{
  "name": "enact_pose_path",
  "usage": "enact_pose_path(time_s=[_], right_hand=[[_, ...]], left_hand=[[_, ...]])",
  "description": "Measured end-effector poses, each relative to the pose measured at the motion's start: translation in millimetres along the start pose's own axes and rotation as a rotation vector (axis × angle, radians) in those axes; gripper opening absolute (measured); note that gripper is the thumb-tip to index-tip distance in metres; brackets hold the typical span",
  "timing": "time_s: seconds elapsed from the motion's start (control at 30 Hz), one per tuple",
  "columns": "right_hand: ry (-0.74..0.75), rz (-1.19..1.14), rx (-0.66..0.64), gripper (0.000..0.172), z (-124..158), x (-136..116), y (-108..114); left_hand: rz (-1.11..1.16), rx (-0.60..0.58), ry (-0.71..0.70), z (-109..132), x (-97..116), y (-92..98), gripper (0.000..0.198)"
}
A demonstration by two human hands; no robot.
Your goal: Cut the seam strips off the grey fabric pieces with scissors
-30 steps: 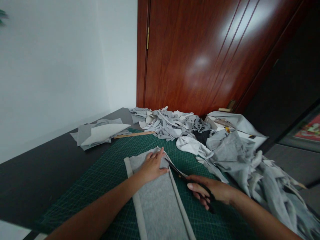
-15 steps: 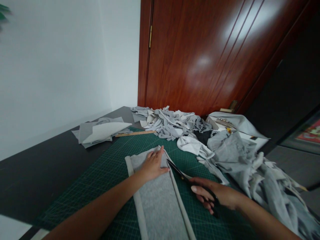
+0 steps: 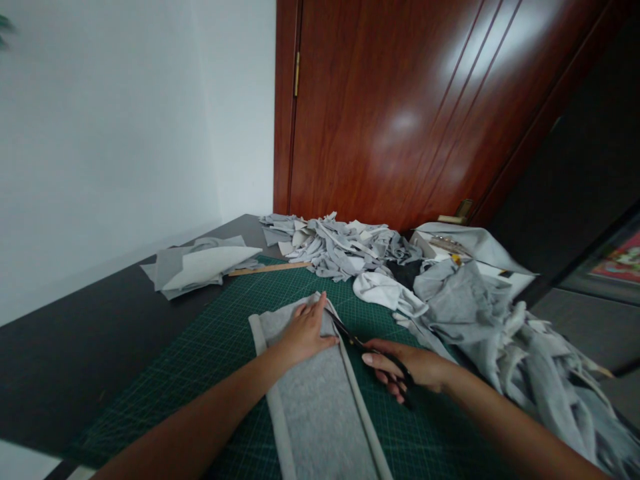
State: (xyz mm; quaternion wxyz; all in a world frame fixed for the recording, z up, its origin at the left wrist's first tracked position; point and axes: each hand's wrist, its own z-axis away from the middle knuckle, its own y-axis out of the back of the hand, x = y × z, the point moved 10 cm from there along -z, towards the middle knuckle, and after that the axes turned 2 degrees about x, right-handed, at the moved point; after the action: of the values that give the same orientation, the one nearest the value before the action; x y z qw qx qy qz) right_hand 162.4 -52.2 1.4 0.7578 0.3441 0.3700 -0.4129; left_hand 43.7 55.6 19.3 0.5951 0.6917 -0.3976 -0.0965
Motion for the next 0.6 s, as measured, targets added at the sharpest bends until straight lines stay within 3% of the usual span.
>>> enact_pose_path(time_s=[0.37,0.6], right_hand=[[-0.009,-0.015,0.056,0.065,12.8,6.4,4.4],[-0.012,0.009,0.002,0.064,14.3,3.8,3.1]], left_hand=[[-0.002,0.023,0.008,0.0,-1.5,1.3,0.101],[0.014,0.023,0.0,-0.6,0.1,2.6,0.104]])
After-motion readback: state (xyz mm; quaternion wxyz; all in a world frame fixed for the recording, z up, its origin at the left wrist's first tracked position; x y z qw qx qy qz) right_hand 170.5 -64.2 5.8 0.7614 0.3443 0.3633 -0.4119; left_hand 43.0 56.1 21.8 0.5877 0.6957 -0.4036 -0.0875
